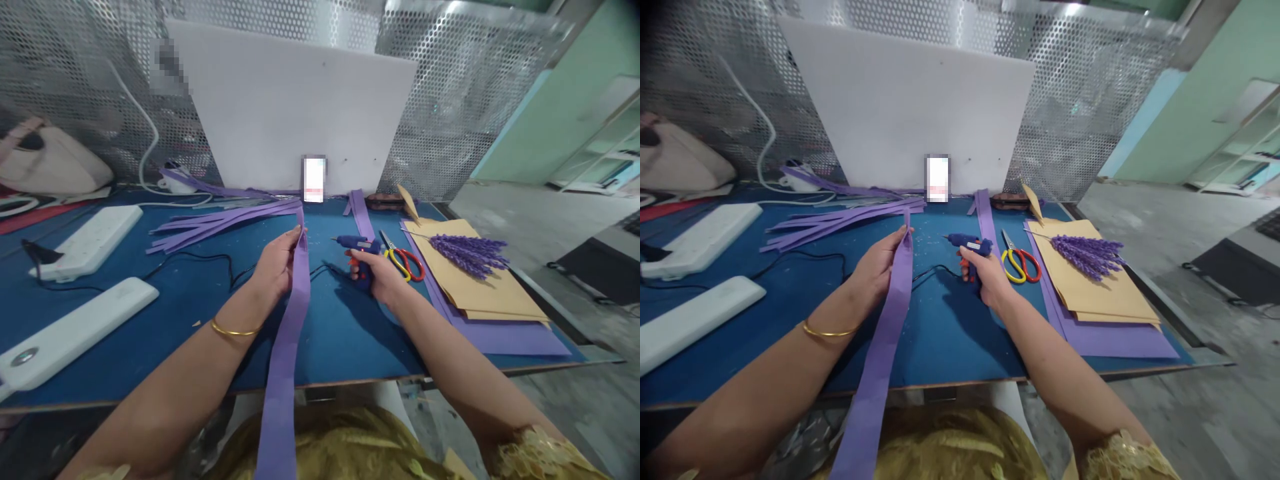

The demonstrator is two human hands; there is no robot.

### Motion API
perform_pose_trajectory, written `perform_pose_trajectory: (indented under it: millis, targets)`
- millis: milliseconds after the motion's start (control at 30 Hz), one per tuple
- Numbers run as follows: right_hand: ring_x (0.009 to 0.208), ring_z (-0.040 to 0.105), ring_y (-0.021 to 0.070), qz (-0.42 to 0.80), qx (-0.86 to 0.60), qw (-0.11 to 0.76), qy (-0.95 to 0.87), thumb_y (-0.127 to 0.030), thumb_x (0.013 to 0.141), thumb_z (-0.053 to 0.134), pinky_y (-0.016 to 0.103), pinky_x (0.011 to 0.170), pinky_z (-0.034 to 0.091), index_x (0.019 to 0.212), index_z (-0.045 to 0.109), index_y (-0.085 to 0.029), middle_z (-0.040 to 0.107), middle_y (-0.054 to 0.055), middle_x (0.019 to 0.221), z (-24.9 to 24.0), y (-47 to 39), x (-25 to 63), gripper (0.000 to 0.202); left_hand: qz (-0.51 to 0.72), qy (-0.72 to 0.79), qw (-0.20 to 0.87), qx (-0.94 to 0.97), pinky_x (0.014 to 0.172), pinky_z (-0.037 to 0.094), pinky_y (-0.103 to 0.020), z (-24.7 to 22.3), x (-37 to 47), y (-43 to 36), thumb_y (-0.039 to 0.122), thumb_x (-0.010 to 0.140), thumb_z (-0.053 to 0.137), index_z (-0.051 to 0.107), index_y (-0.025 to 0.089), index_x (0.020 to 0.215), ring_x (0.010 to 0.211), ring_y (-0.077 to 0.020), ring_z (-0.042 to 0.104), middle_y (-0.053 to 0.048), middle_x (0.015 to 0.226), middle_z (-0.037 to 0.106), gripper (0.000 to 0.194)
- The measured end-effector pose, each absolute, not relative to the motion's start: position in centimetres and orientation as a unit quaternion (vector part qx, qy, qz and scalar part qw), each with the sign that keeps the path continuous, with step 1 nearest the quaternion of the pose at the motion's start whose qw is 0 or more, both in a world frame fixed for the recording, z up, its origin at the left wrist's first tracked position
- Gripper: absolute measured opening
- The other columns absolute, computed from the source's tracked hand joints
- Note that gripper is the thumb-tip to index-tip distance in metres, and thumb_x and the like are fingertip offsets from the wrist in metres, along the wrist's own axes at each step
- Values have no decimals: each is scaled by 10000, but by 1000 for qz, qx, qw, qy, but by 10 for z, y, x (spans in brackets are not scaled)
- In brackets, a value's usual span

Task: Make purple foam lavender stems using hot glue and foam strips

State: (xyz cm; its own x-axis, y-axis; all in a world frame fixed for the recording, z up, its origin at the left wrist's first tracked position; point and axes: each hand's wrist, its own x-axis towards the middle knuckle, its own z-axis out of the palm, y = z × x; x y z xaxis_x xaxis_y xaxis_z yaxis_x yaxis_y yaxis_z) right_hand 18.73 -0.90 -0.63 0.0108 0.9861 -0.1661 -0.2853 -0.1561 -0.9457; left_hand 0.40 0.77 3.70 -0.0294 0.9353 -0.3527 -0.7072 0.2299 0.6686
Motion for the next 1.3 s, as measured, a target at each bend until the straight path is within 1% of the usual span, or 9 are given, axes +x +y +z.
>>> perform_pose_trajectory:
  millis: [167,500,633,733,800,933,1067,1167,1300]
  targets:
    - [578,625,125,686,-487,470,-265,-110,768,660,230,568,557,803,639,-149,688,42,643,-13,7,192,56,601,369,682,197,463,441,-135,27,6,8,103,873,681,660,123,705,465,-47,536,19,586,629,170]
    - [874,711,236,467,-597,474,-448,-294,753,732,368,773,570,1012,636,-192,723,89,973,-21,13,206,294,635,332,645,265,470,431,-152,23,-1,13,132,852,678,637,144,771,510,-57,558,33,634,622,92]
    - [1175,599,320,236,-618,486,-572,-440,730,771,453,995,478,982,656,-200,673,149,1176,-14,7,205,366,657,346,610,277,456,401,-156,25,-1,10,160,783,739,630,150,790,512,-56,546,44,634,620,109]
    - [1096,643,275,423,-483,486,-593,-675,829,587,430,986,487,1037,648,-207,692,123,1119,-7,-7,197,516,662,357,593,289,477,401,-166,25,1,8,189,730,776,633,152,794,531,-63,558,43,644,632,161]
    - [951,693,252,655,-359,359,-559,-784,854,431,430,919,521,1091,644,-183,707,114,1000,-2,-17,192,680,666,365,580,294,491,395,-175,25,1,9,205,707,787,635,154,801,552,-70,574,37,661,645,186]
    - [498,522,95,790,-285,237,-488,-735,781,623,326,674,534,1115,653,-164,601,-17,718,7,-22,198,662,688,396,549,263,520,387,-187,24,-3,14,211,684,788,619,166,799,577,-77,594,40,677,649,210]
    - [413,245,59,574,-453,441,-521,-680,747,696,231,428,255,1025,674,-170,372,-90,566,20,-11,222,581,687,400,544,267,536,400,-196,22,-2,15,193,650,786,588,173,769,590,-88,613,52,664,627,233]
    - [530,447,136,197,-610,541,-545,-700,838,562,275,533,343,919,684,-185,467,-32,591,29,-3,243,535,662,392,552,322,546,415,-210,16,5,10,223,604,808,594,168,758,620,-113,645,30,709,659,269]
    - [925,618,287,-163,-664,522,-511,-596,870,576,438,862,432,984,660,-187,666,84,853,32,-2,257,433,630,386,521,427,549,424,-225,10,15,0,267,631,796,669,156,806,626,-135,654,-3,723,693,243]
